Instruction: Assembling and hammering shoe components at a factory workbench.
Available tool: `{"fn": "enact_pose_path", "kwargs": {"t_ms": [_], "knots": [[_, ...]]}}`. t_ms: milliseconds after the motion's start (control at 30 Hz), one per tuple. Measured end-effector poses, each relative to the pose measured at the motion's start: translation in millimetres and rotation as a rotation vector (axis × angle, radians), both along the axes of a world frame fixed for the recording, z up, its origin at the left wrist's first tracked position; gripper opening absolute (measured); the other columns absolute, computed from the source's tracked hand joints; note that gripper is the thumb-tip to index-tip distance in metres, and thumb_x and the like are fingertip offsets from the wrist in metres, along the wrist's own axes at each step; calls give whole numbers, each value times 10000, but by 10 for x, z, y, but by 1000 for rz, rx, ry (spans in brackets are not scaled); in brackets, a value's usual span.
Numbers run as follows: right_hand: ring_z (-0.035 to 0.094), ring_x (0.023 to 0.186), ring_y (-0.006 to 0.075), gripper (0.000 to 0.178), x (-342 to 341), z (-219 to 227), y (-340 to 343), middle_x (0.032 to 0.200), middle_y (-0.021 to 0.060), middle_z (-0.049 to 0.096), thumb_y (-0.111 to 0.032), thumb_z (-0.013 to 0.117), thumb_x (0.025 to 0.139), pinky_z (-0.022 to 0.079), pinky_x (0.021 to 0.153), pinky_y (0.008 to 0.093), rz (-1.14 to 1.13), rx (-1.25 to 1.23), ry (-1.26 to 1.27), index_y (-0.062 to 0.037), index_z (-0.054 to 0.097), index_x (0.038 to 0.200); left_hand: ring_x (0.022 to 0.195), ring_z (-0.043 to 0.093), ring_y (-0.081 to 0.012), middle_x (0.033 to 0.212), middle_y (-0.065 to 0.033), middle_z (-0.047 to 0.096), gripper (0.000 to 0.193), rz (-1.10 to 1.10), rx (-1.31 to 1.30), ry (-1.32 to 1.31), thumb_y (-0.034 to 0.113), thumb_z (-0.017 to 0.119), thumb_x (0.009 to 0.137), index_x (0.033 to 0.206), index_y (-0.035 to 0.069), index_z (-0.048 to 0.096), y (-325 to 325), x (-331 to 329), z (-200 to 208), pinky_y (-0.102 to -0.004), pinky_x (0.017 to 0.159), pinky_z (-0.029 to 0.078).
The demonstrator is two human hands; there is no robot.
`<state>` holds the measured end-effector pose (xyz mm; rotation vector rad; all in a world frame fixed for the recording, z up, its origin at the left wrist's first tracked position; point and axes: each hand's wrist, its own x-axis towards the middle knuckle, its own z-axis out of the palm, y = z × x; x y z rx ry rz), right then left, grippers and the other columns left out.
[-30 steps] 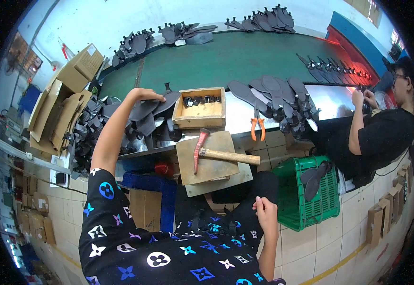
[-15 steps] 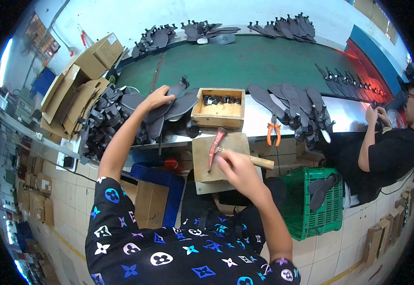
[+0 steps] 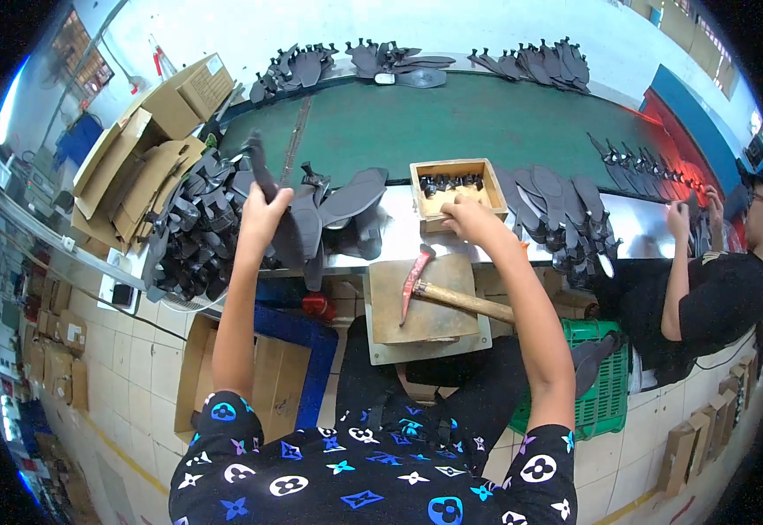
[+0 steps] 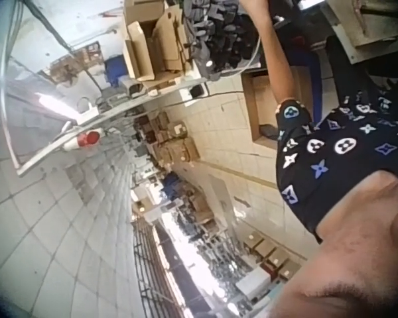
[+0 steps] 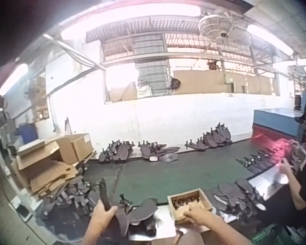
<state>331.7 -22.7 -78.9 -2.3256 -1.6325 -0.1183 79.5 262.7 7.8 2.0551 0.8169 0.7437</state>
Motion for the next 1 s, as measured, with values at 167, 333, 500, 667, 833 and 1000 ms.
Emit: {"fn": "enact_pose_path", "kwargs": {"t_ms": [167,333,500,667,833,1000], "knots": [[599,1000,326,338,-634,346,887,1041,136,604,-220,713,827,490,818,408,330,389,131,-47,599,1094,565,579,-139,889,-77,659,399,-61,-317,-277,374,642,894,1064,26,548,-7,-367,-120,-278,534,474],[601,1041,236,269,-1069,38,1583,1091,83,587,-177,634,829,493,799,380,265,36,-336,-101,585,1082,822,654,-338,943,-211,658,519,175,-109,44,398,699,846,1059,-50,545,-341,-483,-448,-404,742,507],[577,1055,198,264,-1047,67,1592,1189,74,555,-152,603,825,474,811,339,504,312,-566,-152,593,1089,1035,604,-454,1131,-305,577,613,227,154,294,409,713,820,1089,-96,492,-647,-500,-614,-483,883,495],[567,1047,200,285,-1008,95,1615,1217,68,547,-157,594,827,454,853,329,541,299,-541,-163,594,1111,1062,605,-446,1270,-331,507,678,207,130,332,391,749,788,1146,-110,464,-695,-384,-546,-472,886,512],[570,1007,178,198,-1065,5,1623,1164,54,547,-176,602,816,452,821,320,547,258,-525,-163,618,1013,1023,645,-434,1420,-350,403,740,169,220,451,320,802,719,1203,-108,441,-669,-286,-798,-485,845,547],[564,1006,184,273,-1008,58,1500,1202,46,544,-172,604,808,447,808,325,546,303,-566,-200,621,1078,966,659,-435,1382,-313,472,725,266,83,369,299,781,719,1220,-97,439,-618,-250,-772,-493,818,552]]}}
